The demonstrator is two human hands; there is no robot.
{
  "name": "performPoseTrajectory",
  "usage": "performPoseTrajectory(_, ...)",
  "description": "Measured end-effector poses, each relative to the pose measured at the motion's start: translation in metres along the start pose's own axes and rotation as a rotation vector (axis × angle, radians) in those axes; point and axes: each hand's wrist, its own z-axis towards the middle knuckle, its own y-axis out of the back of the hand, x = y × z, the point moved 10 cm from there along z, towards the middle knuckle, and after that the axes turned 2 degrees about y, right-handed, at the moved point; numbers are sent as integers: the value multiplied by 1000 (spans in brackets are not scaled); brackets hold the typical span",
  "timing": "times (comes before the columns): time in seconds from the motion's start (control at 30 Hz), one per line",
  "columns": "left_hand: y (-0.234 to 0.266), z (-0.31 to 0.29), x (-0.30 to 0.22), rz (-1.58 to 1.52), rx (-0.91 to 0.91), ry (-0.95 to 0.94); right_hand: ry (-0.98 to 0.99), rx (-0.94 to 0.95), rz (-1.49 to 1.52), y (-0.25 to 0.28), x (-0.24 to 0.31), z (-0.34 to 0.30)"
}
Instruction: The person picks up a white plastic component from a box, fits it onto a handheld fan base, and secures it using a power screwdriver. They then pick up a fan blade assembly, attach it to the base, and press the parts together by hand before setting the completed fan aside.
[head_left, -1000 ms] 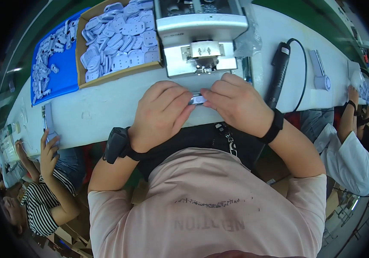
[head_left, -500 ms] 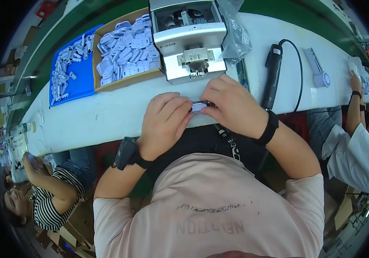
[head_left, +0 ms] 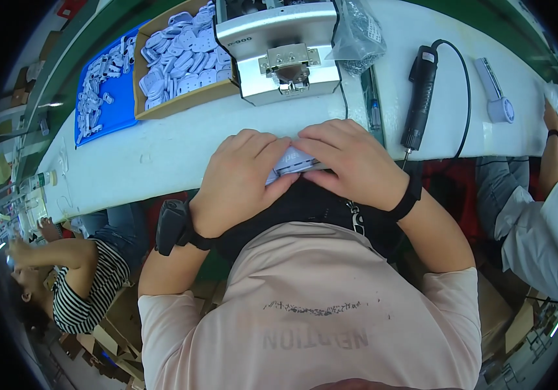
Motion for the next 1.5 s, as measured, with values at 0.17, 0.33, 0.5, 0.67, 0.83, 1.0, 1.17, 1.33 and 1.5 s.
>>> performPoseTrajectory(0.17, -5, 5, 2, -5, 67, 21, -30, -4, 59, -2, -8, 2)
performPoseTrajectory(0.33, -6, 5, 1, 18, 36, 2, -109, 90, 131, -7, -17, 9)
performPoseTrajectory(0.5, -4, 8, -1, 50, 72, 4, -113, 71, 130, -8, -16, 11)
performPoseTrajectory(0.67, -6, 9, -10, 176, 69, 12, -71, -14, -3, -6, -4, 5)
performPoseTrajectory(0.83, -7, 11, -10, 146, 33, -18, -37, -15, -28, -7, -5, 2)
performPoseTrajectory(1.0, -9, 13, -3, 113, 43, -13, -73, 26, -45, -10, -6, 7)
performPoseTrajectory(1.17, -2, 9, 10, 48, 47, 28, -74, -9, 49, -7, -6, 17)
performPoseTrajectory(1.33, 34, 10, -4, 159, -118, -52, -135, 37, 112, -5, -21, 9)
performPoseTrajectory(1.5, 23, -16, 2, 206, -32, 2, -247, 56, 201, -9, -35, -1)
